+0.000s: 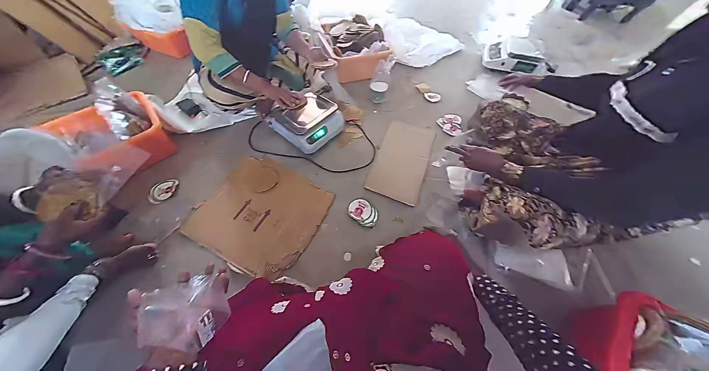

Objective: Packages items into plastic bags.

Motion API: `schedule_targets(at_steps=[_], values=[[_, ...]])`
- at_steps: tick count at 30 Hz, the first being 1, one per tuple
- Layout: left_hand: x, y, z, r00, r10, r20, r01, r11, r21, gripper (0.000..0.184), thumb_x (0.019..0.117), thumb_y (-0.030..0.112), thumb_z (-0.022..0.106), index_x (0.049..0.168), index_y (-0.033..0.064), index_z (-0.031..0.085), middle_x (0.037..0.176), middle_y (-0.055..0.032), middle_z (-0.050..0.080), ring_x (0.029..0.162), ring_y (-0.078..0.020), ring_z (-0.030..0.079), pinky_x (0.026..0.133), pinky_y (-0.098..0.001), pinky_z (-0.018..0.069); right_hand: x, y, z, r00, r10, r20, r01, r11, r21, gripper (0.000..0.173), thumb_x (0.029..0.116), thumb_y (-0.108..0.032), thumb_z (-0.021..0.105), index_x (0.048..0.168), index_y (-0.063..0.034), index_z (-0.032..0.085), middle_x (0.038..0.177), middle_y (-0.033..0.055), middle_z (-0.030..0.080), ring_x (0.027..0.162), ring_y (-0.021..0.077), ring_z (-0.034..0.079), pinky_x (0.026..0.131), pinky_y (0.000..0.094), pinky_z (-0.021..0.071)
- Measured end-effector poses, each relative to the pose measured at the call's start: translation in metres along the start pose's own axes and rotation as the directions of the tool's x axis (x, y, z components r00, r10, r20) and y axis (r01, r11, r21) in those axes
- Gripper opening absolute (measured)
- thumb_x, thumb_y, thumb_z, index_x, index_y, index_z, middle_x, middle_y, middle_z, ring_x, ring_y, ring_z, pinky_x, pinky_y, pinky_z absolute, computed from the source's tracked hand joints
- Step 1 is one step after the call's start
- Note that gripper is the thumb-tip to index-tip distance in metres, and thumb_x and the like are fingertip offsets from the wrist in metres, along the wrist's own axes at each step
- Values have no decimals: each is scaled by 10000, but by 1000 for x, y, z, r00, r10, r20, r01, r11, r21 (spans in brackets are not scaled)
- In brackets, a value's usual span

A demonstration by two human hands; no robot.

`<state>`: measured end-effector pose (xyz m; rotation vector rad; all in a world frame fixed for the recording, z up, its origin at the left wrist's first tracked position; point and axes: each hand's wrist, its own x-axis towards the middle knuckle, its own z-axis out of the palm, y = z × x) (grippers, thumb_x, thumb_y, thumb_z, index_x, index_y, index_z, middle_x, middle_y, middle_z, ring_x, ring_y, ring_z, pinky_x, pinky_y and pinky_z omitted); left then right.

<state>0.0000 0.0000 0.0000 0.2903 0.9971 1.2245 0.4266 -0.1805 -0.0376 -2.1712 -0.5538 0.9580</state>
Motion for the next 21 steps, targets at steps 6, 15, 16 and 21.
schedule_targets(at_steps=[6,15,16,21], values=[[67,-15,-33,943,18,332,32,989,-145,818,916,792,399,1338,96,476,1202,-198,658,1055,-394,686,868,-550,590,135,10,7,923,-341,180,383,857,-344,297,1047,-213,582,1254,-21,676,1084,174,728,954,285,709,927,514,537],[88,-27,-21,1000,-6,24,8,996,-85,710,995,706,247,1391,133,384,1208,-184,597,977,-363,671,761,-538,583,172,-73,123,917,-289,274,398,674,-622,318,955,-120,671,1240,20,681,1273,253,657,1225,427,602,1059,614,432],[91,-27,-22,999,2,38,2,995,-100,695,996,704,254,1354,130,411,1177,-177,616,960,-360,678,753,-540,587,184,-66,131,916,-299,266,400,666,-630,364,934,-143,699,1266,3,671,1278,248,656,1227,421,605,1052,610,448],[104,-29,-25,999,0,39,4,994,-107,650,1001,677,298,1310,127,455,1147,-165,638,956,-369,687,762,-554,590,211,-58,154,933,-202,298,359,578,-732,472,872,-199,777,1305,-53,654,1288,249,635,1243,422,584,1030,609,462]])
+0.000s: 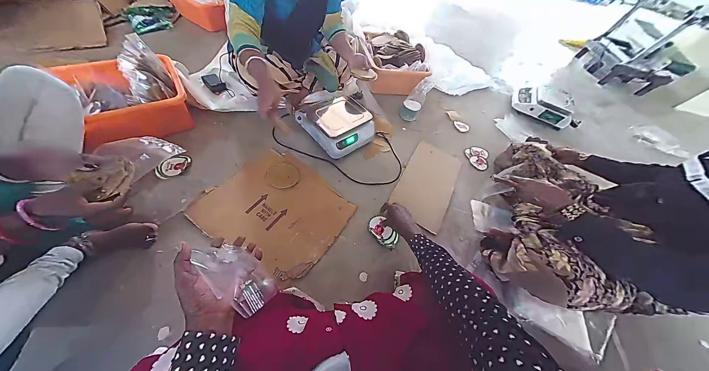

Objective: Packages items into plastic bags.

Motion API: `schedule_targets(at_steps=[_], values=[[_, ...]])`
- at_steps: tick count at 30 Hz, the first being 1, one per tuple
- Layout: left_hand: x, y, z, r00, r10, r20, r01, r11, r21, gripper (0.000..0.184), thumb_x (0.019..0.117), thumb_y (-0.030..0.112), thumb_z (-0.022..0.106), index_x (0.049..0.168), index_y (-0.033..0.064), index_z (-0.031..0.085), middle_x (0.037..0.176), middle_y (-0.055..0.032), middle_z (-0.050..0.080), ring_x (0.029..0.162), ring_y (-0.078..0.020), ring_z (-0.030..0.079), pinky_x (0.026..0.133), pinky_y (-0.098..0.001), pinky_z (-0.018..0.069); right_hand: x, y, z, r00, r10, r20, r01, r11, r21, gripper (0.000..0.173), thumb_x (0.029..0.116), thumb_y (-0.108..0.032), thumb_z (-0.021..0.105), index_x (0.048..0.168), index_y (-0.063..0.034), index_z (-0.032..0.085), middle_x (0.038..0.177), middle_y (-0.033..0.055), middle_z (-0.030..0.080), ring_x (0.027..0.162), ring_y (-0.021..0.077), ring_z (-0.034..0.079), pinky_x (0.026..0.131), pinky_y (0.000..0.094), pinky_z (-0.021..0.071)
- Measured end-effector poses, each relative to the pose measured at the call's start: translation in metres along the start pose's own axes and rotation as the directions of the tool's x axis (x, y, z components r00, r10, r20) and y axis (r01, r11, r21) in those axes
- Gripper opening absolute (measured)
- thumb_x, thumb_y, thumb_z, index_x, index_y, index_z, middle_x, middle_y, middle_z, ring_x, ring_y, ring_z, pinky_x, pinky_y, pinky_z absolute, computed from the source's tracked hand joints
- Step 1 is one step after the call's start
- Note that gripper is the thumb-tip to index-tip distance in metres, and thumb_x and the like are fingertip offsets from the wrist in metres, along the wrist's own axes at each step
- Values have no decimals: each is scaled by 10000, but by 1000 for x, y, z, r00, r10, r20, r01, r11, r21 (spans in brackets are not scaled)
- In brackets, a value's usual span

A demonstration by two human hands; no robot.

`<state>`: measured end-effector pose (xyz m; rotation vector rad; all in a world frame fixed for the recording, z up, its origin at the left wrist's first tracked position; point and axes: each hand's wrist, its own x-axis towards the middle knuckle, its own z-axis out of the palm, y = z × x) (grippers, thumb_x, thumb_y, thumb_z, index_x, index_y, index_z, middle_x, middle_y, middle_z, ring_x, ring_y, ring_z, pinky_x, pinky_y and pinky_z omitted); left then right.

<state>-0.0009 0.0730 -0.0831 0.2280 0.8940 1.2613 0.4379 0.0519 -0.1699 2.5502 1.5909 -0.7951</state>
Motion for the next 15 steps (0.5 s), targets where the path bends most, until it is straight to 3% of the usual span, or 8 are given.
schedule_targets(at_steps=[3,5,6,8,12,15], values=[[4,0,3,1000,-12,4,12,1000,1,640,1002,682,294,1281,132,462,1152,-156,647,976,-370,689,775,-561,592,-16,-15,-12,997,80,7,-80,995,58,271,954,-189,656,1155,-18,721,1259,222,675,1234,393,607,1039,591,438],[7,0,1,1000,-14,13,14,1000,2,661,999,686,305,1315,126,455,1180,-170,643,995,-381,689,785,-566,591,-17,-11,-13,996,82,-32,-75,981,178,231,960,-151,617,1086,-3,741,1162,194,711,1121,341,652,994,542,473],[8,0,0,1000,-13,18,13,1000,6,661,999,684,301,1319,126,451,1187,-166,640,997,-378,688,792,-564,591,-18,-10,-16,998,55,-39,-44,971,237,212,965,-116,626,1073,31,734,1106,208,708,1031,319,654,956,504,485],[9,0,-3,999,-14,32,14,1000,1,661,998,683,307,1334,129,439,1202,-164,633,1003,-373,685,799,-559,591,-17,-7,-20,999,41,2,-41,964,264,207,997,-113,629,1083,56,714,1095,219,694,1003,298,643,958,467,486],[9,0,-3,1000,-8,19,8,1000,-11,647,1000,671,341,1313,118,461,1149,-175,649,969,-377,693,783,-570,595,12,18,2,999,10,-36,-4,984,178,221,975,-192,654,1048,-12,759,1055,201,732,1036,368,684,954,595,503],[7,1,3,1000,3,-9,-3,1000,23,634,1008,663,313,1302,124,469,1097,-159,661,927,-356,694,769,-559,590,0,6,5,997,66,29,-67,997,29,318,917,-275,719,1129,-39,731,1139,212,708,1121,403,653,953,638,490]])
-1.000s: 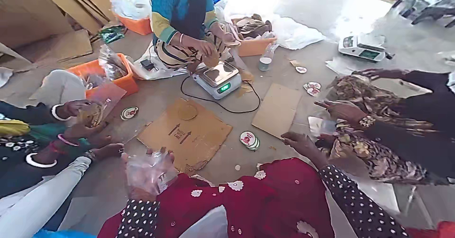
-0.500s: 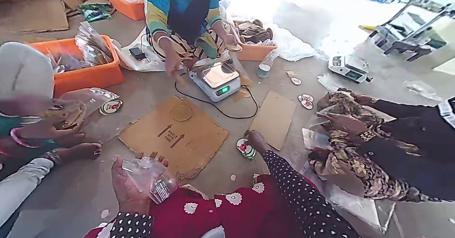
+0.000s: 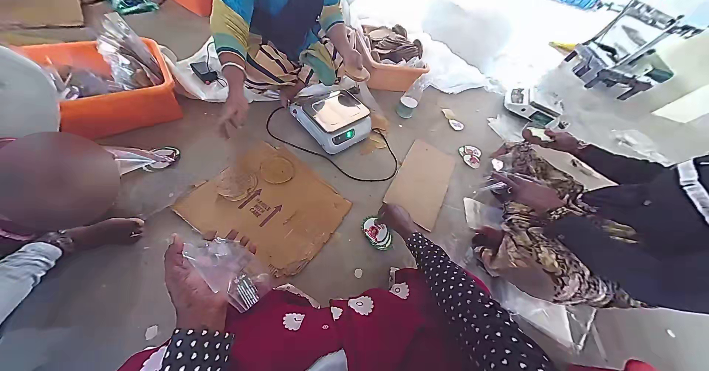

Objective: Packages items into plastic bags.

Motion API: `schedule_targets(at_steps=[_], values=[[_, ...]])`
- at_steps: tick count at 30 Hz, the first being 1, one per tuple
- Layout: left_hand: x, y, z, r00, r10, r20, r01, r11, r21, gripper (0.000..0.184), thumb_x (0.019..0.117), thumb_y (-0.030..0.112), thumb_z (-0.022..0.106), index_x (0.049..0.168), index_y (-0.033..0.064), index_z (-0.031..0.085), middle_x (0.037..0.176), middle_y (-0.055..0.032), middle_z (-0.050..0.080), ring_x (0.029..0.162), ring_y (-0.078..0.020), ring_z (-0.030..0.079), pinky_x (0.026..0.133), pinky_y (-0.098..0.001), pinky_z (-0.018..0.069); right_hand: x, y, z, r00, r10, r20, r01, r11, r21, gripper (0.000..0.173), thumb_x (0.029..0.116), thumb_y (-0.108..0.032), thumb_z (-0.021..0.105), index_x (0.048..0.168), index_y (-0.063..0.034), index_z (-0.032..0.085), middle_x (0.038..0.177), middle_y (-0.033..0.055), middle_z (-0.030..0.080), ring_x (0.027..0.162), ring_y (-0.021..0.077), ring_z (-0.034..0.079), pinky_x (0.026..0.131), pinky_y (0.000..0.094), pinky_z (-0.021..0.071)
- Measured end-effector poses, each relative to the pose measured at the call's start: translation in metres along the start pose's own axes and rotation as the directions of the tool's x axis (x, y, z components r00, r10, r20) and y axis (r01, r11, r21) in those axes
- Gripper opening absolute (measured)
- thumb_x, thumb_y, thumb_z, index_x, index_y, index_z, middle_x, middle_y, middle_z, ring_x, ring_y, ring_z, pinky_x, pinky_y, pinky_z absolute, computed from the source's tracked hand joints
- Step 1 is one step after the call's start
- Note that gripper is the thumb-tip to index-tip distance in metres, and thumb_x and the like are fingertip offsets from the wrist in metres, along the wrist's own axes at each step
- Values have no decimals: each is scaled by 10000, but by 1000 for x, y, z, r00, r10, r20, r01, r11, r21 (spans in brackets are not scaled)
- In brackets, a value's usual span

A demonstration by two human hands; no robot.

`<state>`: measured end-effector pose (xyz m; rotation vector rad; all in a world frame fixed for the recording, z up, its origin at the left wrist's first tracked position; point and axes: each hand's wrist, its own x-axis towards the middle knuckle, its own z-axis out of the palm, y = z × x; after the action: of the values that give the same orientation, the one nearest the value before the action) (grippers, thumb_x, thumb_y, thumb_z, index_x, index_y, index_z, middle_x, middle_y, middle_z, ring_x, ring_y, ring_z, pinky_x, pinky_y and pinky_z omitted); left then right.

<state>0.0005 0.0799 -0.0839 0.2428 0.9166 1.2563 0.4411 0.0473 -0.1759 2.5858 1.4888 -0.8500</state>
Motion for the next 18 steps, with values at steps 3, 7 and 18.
schedule_targets(at_steps=[3,7,18], values=[[0,0,0,1000,0,-12,0,1000,-1,638,1004,664,327,1330,129,448,1130,-153,641,943,-346,684,775,-551,585,-2,-3,9,1000,18,10,-17,997,-77,371,879,-308,760,1079,2,716,1177,245,683,1158,424,634,957,643,486],[-1,2,0,999,9,-31,-9,1000,19,660,1012,662,307,1385,127,412,1163,-149,630,950,-337,683,775,-538,585,-21,-13,-14,996,82,47,-85,993,85,372,904,-277,743,1136,13,718,1244,236,666,1213,388,603,1060,590,425],[-6,0,7,1000,-19,-18,18,1000,-21,683,1015,647,299,1426,107,370,1172,-185,603,957,-360,664,769,-554,574,-6,-3,-14,970,-3,-243,109,899,425,324,937,-176,734,1196,14,695,1114,214,713,1037,330,681,959,531,513]])
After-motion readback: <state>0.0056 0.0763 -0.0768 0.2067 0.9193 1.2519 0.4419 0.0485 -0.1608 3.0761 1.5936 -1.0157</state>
